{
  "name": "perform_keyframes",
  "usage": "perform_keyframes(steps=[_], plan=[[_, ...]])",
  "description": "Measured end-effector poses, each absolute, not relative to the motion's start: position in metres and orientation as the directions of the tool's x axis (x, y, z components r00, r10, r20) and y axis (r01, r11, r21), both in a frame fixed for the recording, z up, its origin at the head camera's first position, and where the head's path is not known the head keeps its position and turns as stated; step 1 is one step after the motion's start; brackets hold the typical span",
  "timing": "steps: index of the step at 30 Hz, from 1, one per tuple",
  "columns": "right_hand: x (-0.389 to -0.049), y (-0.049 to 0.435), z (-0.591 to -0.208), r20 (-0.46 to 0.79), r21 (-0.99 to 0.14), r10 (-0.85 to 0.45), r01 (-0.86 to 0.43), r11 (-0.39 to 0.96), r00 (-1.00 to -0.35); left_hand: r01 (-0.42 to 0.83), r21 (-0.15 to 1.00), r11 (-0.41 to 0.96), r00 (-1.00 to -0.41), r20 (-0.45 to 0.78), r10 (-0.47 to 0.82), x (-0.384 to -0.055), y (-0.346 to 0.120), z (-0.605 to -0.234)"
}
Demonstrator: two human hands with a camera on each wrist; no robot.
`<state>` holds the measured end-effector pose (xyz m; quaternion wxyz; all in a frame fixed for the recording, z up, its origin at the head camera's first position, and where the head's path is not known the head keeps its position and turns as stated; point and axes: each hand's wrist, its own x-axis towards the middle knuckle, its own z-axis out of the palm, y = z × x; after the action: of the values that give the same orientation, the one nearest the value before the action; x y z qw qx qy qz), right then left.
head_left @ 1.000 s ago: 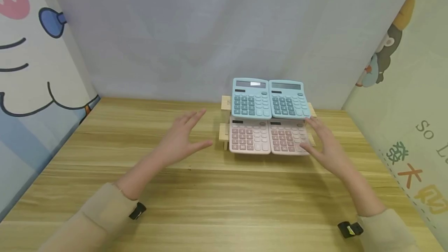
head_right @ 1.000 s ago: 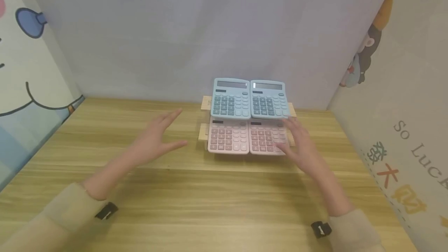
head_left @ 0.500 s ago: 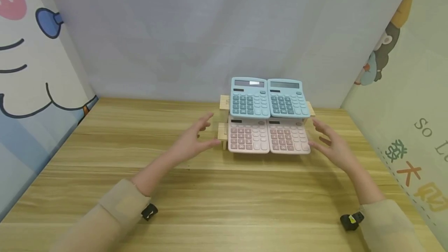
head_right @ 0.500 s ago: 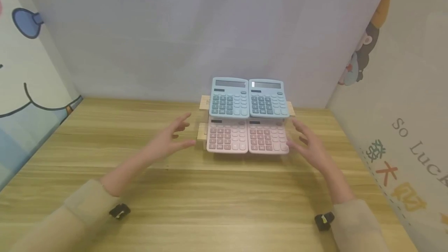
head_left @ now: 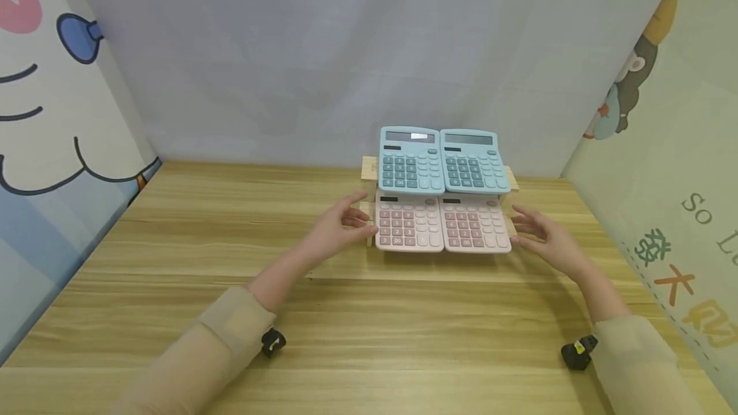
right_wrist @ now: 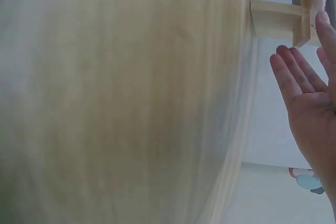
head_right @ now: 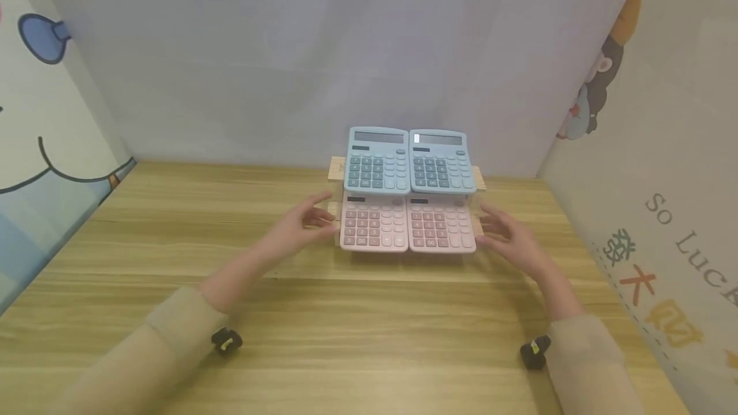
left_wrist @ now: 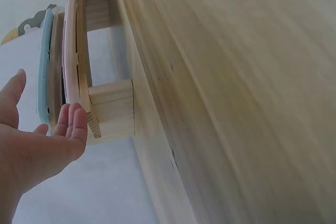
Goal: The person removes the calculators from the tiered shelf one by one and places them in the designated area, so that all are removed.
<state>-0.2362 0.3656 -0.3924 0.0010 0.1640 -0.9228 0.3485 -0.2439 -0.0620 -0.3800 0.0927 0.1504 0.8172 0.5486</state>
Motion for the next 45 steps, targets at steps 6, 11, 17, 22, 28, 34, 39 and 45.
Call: perform_keyframes(steps=[6,11,17,22,28,34,39,45], plan=[[-0.241,0.368,-0.395,0.038,-0.68,-0.294,-0.24,0.693,-0.955,0.083,0.955,0.285,-0.952,-0.009,0.305,-0.255,-0.051,-0.382],[-0.243,0.369,-0.395,0.012,-0.725,-0.293,-0.21,0.656,-0.956,0.036,0.976,0.216,-0.961,-0.026,0.275,-0.263,-0.045,-0.381],[-0.243,0.368,-0.395,-0.021,-0.726,-0.264,-0.167,0.667,-0.964,0.002,0.992,0.129,-0.971,-0.029,0.236,-0.272,-0.038,-0.379],[-0.243,0.368,-0.396,-0.046,-0.729,-0.252,-0.14,0.67,-0.967,-0.021,0.998,0.063,-0.976,-0.034,0.214,-0.278,-0.032,-0.377],[-0.245,0.369,-0.397,-0.068,-0.782,-0.252,-0.105,0.615,-0.965,-0.056,0.998,-0.023,-0.985,-0.051,0.166,-0.284,-0.025,-0.376],[-0.246,0.368,-0.398,-0.092,-0.815,-0.251,-0.072,0.575,-0.964,-0.04,0.998,-0.054,-0.993,-0.034,0.113,-0.29,-0.018,-0.378],[-0.243,0.366,-0.396,-0.11,-0.805,-0.242,-0.057,0.59,-0.964,-0.028,0.997,-0.069,-0.997,-0.023,0.072,-0.293,-0.014,-0.379],[-0.244,0.366,-0.398,-0.121,-0.829,-0.246,-0.039,0.559,-0.962,-0.011,0.996,-0.083,-0.999,-0.008,0.047,-0.293,-0.013,-0.382]])
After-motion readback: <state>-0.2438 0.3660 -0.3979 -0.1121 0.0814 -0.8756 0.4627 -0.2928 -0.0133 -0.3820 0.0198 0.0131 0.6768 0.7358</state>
